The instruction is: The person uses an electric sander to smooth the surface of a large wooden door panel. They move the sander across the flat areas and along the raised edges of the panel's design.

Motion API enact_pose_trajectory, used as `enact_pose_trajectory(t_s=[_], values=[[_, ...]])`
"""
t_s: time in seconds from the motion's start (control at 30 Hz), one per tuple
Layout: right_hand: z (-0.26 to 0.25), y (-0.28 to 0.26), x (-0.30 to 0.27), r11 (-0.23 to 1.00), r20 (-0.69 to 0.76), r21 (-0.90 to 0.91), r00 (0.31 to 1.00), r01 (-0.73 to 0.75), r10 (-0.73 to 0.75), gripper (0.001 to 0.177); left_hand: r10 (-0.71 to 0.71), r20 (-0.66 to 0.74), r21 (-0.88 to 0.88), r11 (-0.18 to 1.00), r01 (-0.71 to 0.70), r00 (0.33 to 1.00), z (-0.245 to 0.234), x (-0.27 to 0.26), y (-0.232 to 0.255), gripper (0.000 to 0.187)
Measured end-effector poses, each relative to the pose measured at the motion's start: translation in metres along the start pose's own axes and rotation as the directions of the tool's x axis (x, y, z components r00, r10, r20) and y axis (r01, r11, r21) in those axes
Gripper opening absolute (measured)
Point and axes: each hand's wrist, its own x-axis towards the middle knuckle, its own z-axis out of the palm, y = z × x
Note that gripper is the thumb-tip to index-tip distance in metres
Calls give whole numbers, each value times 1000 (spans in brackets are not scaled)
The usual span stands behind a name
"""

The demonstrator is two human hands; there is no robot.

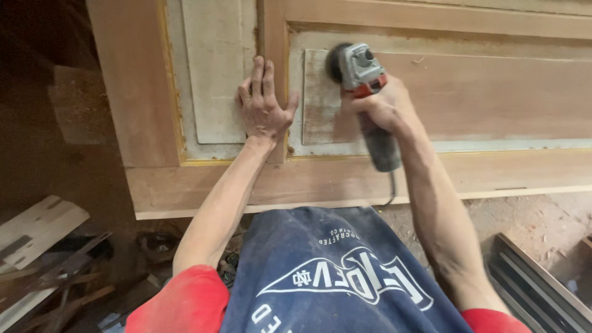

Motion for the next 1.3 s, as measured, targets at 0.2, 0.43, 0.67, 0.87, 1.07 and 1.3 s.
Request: enact_pose_trajectory(t_s=[0.2,0.43,0.67,0.87,1.07,1.3], values=[[33,-7,12,999,-30,45,999,19,-18,43,-20,10,29,999,20,1000,0,-1,-2,77],[13,-5,12,998,-36,61,999,4,-2,45,-36,5,16,999,36,999,4,-3,-2,80],[23,10,-6,997,-48,-6,996,72,-73,42,-10,23,5,1000,10,1000,8,-5,-3,86],[20,10,-12,997,-13,81,1000,5,-4,44,-20,29,53,998,18,999,8,-6,-4,79],[22,28,-23,996,-12,-24,996,83,-84,45,-18,7,44,999,18,1000,10,-5,-4,76],[17,65,-22,963,-90,-143,965,231,-245,57,-23,15,41,999,22,1000,6,-2,0,75]])
